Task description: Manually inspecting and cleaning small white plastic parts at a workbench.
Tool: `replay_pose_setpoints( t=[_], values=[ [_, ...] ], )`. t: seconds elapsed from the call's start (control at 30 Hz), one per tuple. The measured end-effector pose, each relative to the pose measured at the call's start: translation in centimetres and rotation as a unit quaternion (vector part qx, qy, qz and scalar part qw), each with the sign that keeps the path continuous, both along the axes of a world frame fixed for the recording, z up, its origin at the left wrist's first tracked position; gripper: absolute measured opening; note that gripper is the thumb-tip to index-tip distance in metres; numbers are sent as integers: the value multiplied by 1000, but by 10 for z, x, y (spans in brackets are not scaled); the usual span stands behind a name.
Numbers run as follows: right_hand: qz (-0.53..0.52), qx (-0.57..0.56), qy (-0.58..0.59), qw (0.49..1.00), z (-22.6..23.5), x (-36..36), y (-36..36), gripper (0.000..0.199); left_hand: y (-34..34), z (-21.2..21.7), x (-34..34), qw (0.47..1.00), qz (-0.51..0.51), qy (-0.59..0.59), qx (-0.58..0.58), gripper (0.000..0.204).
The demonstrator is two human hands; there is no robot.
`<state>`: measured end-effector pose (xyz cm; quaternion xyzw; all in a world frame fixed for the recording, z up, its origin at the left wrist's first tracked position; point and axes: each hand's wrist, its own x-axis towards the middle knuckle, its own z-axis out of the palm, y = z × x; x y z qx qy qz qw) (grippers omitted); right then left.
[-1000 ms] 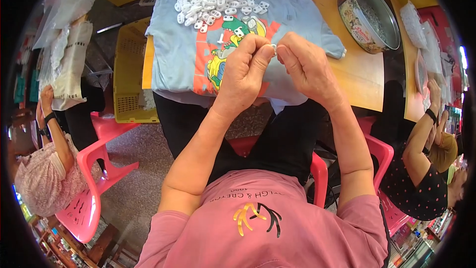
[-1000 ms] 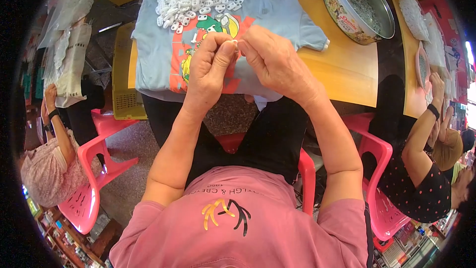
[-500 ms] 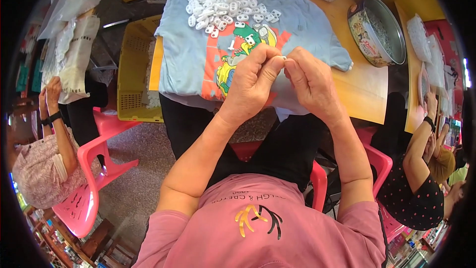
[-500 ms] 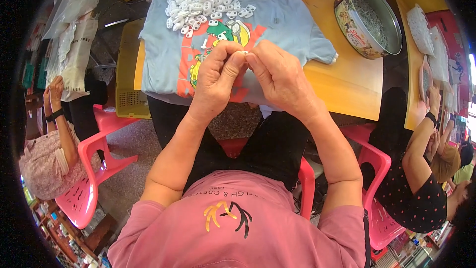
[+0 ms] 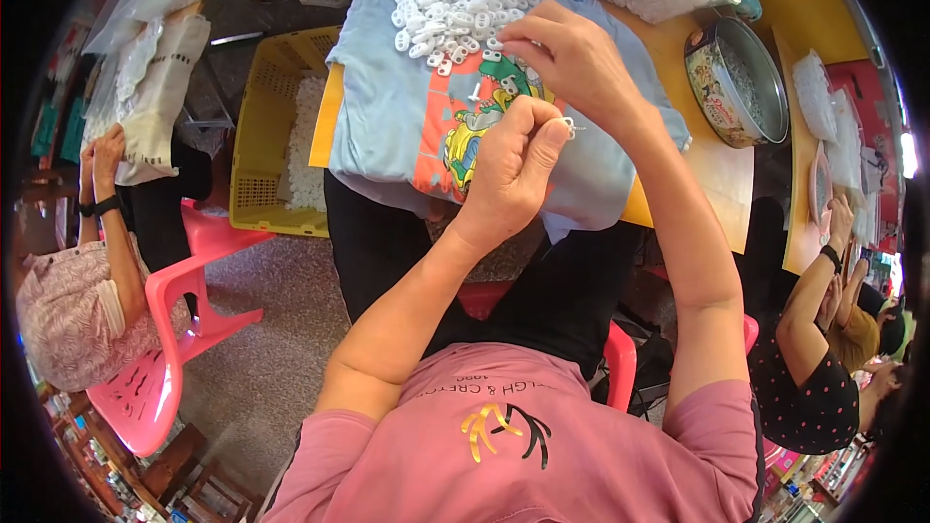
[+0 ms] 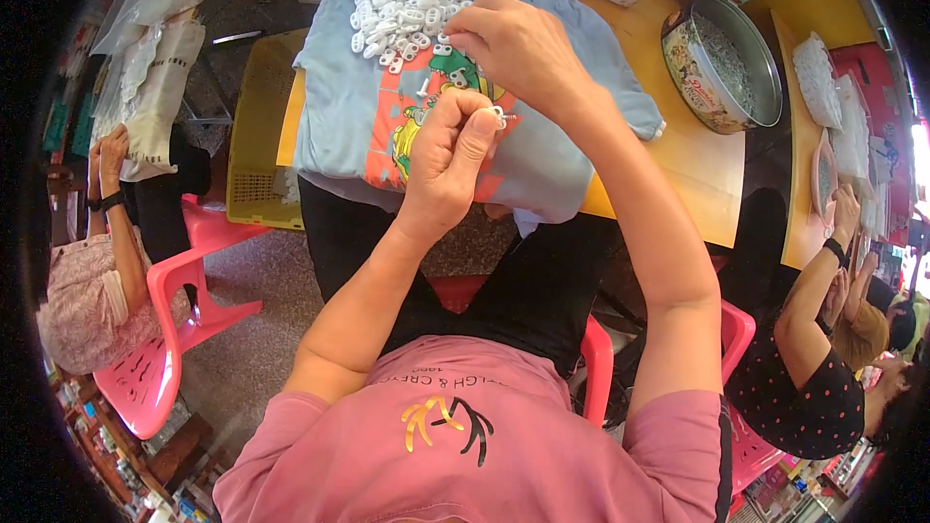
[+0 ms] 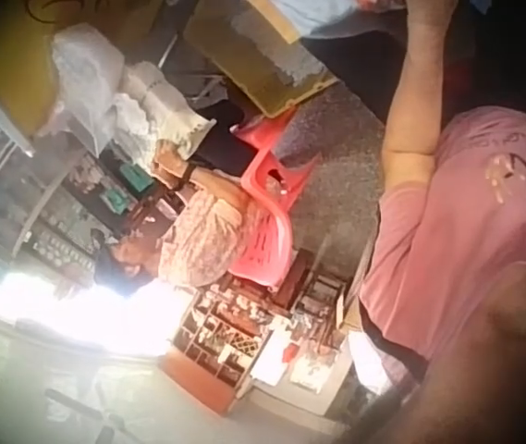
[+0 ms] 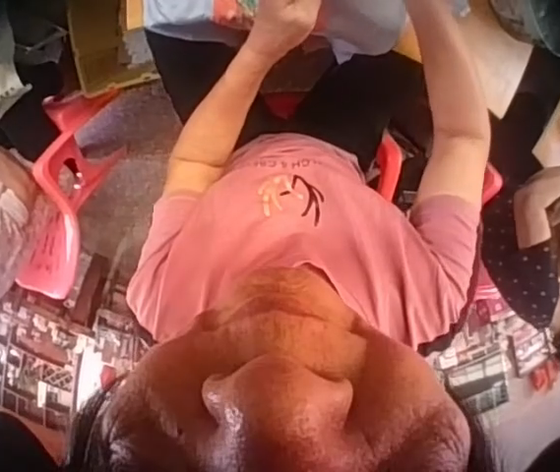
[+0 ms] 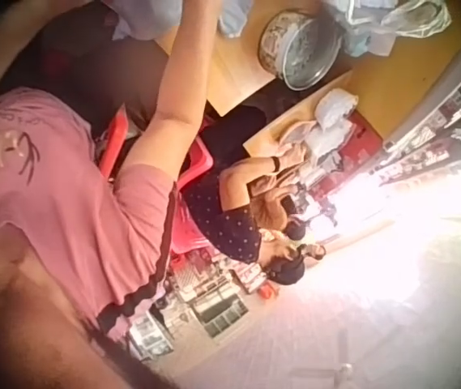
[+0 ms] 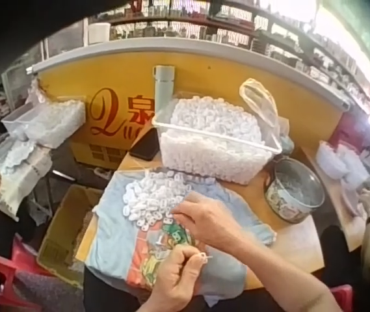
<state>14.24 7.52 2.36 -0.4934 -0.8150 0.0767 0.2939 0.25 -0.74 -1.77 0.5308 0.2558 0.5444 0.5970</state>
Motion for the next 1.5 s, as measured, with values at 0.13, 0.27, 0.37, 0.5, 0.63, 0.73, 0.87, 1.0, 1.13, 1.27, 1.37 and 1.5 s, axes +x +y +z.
replay_pose_setpoints(
  t=[0.13, 0.27, 0.37, 0.5, 0.63, 0.73, 0.87, 1.0, 1.13, 1.27, 1.37, 1.5],
  values=[
    [-4, 32, -105, 994, -2, -4, 10, 9, 0, 1, 1, 1000, -1, -18, -2, 13],
    [31, 81, -115, 990, -2, -3, 8, 11, 0, 5, 0, 1000, 3, 0, -7, 12],
    [37, 83, -100, 991, -1, -2, 5, 16, 0, 6, 0, 1000, 4, 7, -6, 12],
    [50, 116, -89, 988, -4, 2, 0, 17, 0, 5, 0, 1000, 3, 9, -5, 13],
    [21, 50, 44, 998, -5, 10, -11, 18, 0, 2, 2, 1000, 4, 5, 1, 14],
    [-3, -119, 252, 960, 10, 15, -33, 28, -2, 5, 0, 1000, 12, 21, -9, 13],
    [-9, -267, 470, 841, 13, 22, -58, 24, -3, 7, 0, 1000, 2, -7, -28, 11],
    [-43, -292, 551, 781, 11, 25, -79, 21, 1, 4, 1, 999, -5, -36, -27, 9],
    [-66, -312, 611, 724, 9, 24, -93, 17, 5, 2, 3, 998, 37, -36, 41, 9],
    [-82, -318, 662, 673, 3, 20, -98, 17, 6, 5, 4, 998, 11, -41, 54, 9],
    [-100, -308, 670, 668, 1, 16, -101, 18, 6, 5, 4, 998, -3, -35, 50, 10],
    [-113, -289, 643, 700, 0, 13, -105, 19, 7, 2, 3, 999, 10, -38, 33, 11]
  ],
)
